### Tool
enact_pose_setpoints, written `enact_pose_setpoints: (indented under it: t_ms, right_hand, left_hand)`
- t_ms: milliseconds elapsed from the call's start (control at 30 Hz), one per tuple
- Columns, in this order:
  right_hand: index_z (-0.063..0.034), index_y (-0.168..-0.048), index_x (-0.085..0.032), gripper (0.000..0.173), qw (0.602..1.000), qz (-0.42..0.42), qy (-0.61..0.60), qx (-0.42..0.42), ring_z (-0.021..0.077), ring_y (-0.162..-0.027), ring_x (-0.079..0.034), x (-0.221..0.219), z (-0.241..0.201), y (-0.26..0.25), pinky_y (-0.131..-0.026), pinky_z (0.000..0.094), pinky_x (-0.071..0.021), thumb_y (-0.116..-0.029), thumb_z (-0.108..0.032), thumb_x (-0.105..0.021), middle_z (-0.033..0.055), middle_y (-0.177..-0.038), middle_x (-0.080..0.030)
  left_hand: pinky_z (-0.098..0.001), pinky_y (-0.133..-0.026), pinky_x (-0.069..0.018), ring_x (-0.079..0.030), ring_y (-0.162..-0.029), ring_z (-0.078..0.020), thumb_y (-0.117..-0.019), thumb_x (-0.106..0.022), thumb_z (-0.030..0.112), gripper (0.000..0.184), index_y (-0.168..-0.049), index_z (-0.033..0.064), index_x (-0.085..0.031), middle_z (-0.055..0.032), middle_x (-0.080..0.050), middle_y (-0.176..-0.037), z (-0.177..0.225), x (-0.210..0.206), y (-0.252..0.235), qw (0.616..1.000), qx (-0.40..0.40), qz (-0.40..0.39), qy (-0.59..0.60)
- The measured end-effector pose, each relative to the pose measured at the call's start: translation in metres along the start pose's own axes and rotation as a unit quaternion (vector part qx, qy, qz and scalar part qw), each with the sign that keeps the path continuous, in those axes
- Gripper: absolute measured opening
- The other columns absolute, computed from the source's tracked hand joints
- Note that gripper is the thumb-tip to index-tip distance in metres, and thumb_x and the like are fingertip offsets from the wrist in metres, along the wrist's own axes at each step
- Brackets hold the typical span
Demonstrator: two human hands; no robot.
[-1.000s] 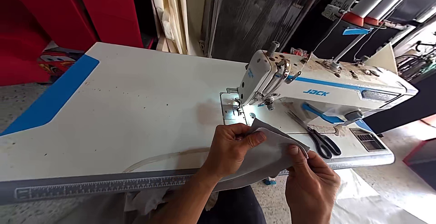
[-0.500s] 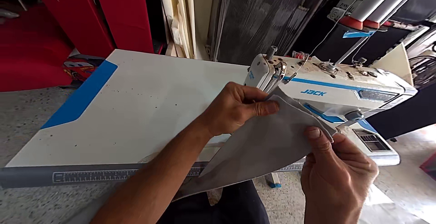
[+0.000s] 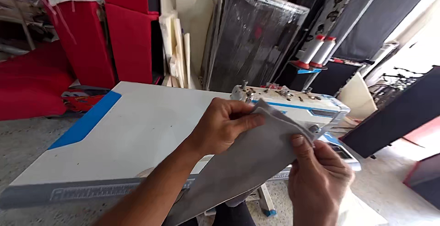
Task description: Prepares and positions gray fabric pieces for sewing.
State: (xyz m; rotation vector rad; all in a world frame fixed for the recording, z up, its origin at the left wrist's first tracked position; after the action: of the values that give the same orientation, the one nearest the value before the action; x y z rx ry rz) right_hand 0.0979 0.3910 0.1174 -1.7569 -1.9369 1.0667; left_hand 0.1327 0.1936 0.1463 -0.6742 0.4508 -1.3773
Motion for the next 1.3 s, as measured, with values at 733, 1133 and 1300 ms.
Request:
enact_pose_setpoints:
  t_ms: [733,1133,1300]
  right_hand:
    - [-0.014,-0.08,-0.076,0.012,0.998,0.042,0.041,-0.023,0.0033,-0.055,-0.063,0.024,0.018,-0.012,-0.053,0.0193,-0.056,-0.0887,-0.02,-0.08,-0.003,-0.066,-0.069]
    - [-0.0157,-0.078,-0.072,0.015,0.998,0.036,0.041,0.016,0.0027,-0.058,-0.064,0.018,0.019,-0.021,-0.055,0.0183,-0.0573,-0.0905,-0.02,-0.079,-0.005,-0.068,-0.069]
    - [-0.015,-0.077,-0.072,0.015,0.998,0.038,0.041,0.028,0.0027,-0.058,-0.064,0.02,0.019,-0.019,-0.056,0.0181,-0.0569,-0.0896,-0.019,-0.08,-0.0044,-0.069,-0.069]
  left_hand:
    - [-0.0247,-0.069,-0.0608,-0.07,-0.073,-0.0096,-0.096,-0.07,0.006,0.01,-0.098,-0.001,-0.077,-0.008,-0.075,-0.083,-0.037,-0.032,0.0,0.992,0.063,0.035,0.102]
    - [-0.0241,-0.071,-0.0616,-0.072,-0.076,-0.0094,-0.0969,-0.068,0.005,0.013,-0.1,-0.0033,-0.077,-0.0085,-0.076,-0.085,-0.034,-0.024,-0.014,0.997,0.017,0.015,0.07]
    - [-0.0236,-0.067,-0.061,-0.071,-0.073,-0.0097,-0.0975,-0.067,0.005,0.012,-0.1,-0.0026,-0.077,-0.0082,-0.075,-0.083,-0.034,-0.028,-0.01,0.996,0.034,0.021,0.076]
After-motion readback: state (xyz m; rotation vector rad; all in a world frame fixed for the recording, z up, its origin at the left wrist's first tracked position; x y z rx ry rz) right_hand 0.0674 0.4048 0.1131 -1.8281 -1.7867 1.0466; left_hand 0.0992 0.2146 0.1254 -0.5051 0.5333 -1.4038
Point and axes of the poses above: each hand's wrist, its own y-axis away from the middle knuckle, its own x-axis out of the back of the hand, z = x × y, the point moved 1 cm from there along -y, towards the middle knuckle
